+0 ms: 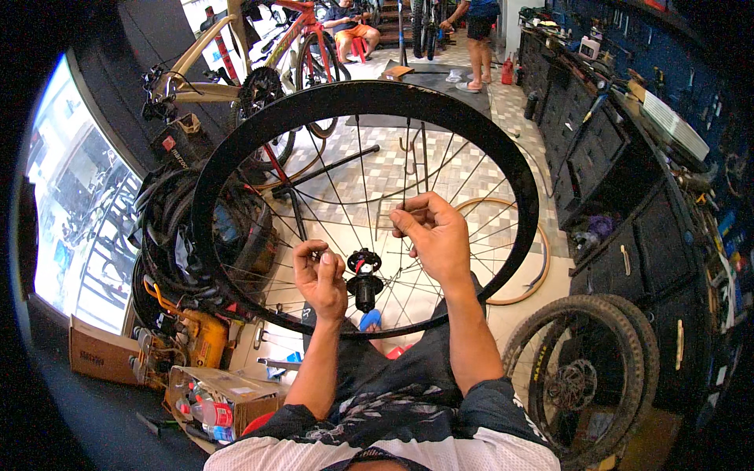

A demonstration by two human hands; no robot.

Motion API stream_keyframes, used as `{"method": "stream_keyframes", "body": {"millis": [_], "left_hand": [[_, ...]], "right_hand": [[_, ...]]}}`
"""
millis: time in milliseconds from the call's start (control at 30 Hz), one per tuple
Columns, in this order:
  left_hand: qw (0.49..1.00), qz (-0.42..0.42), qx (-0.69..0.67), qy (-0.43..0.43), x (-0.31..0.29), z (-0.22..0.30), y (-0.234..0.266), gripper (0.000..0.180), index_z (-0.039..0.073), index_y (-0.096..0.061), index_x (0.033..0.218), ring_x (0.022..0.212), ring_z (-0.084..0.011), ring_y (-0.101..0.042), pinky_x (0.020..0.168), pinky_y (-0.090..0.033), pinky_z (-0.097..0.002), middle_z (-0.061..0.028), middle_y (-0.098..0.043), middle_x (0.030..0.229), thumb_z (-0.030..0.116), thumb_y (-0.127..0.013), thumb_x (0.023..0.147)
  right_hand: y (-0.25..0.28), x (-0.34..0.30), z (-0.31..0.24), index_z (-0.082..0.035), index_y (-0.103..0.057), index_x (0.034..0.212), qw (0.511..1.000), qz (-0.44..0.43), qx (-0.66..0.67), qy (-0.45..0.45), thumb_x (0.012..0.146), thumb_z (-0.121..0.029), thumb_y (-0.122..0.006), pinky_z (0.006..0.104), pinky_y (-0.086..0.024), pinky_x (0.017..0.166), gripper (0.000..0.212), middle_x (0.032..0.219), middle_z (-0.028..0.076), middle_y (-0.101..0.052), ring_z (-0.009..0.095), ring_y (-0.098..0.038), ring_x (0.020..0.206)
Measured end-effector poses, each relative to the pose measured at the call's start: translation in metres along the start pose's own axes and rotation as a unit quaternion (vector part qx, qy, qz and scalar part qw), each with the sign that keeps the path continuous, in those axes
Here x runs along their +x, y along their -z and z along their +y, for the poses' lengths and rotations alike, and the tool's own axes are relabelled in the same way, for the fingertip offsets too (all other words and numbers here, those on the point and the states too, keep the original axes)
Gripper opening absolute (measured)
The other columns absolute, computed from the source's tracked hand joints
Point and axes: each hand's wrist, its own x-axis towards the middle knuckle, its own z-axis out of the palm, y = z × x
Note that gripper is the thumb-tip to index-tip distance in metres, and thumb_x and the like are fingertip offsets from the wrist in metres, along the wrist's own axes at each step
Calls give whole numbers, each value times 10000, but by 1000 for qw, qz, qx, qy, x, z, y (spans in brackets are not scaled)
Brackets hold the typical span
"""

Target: The person laces a bicycle wheel by threading spokes through the rim and hub, then secures them with nipples. The person works methodically around the wheel, inserting each spoke and tightening it by hand.

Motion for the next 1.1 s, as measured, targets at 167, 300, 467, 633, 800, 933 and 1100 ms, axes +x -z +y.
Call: {"method": "stream_keyframes", "body": {"millis": [167,300,467,633,800,933,1100], "left_hand": [[1000,-13,-25,-12,1,1,-1,172,52,-465,1118,688,-92,-384,584,-375,-243,-91,-474,1052,4,-585,1005],[999,-15,-28,-7,3,1,-3,176,64,-443,1082,682,-91,-383,581,-378,-242,-91,-471,1036,7,-588,1001],[999,-18,-33,-3,3,1,-2,170,63,-445,1080,684,-90,-378,581,-379,-242,-93,-475,1032,7,-583,1000],[999,-13,-30,2,4,3,-3,157,62,-448,1073,688,-92,-380,587,-376,-240,-89,-474,1024,6,-575,998],[999,-8,-39,5,4,4,-5,160,48,-455,1067,695,-94,-405,588,-389,-239,-90,-472,1015,6,-587,987],[998,1,-60,14,5,2,-3,174,19,-460,1064,727,-104,-462,591,-419,-242,-94,-469,1004,4,-605,969],[999,-11,-31,-7,4,-2,0,178,53,-460,1085,677,-93,-404,587,-388,-246,-89,-475,1019,23,-608,991]], "right_hand": [[2,1,8,-41,-624,927,999,9,-19,33,924,-163,-832,211,-513,490,242,775,17,-693,45,-613,652],[2,1,11,-36,-608,955,999,6,-11,34,936,-171,-821,220,-542,510,252,821,18,-666,52,-609,678],[-5,-5,5,-7,-638,1094,998,-32,51,5,1010,-161,-728,238,-588,601,197,863,23,-661,88,-651,741],[-2,-7,5,4,-670,1142,997,-59,41,11,1028,-129,-688,258,-601,645,176,921,51,-715,118,-711,832],[1,-5,13,2,-706,1090,998,-53,-20,-29,992,-114,-732,255,-606,663,154,889,57,-746,100,-708,757],[2,-9,29,-1,-675,1101,997,-53,-56,-12,983,-106,-739,256,-579,660,171,864,51,-737,100,-693,726],[-11,-30,8,5,-633,1160,994,-76,14,81,1036,-64,-611,213,-510,659,143,793,-23,-632,49,-510,638]]}}
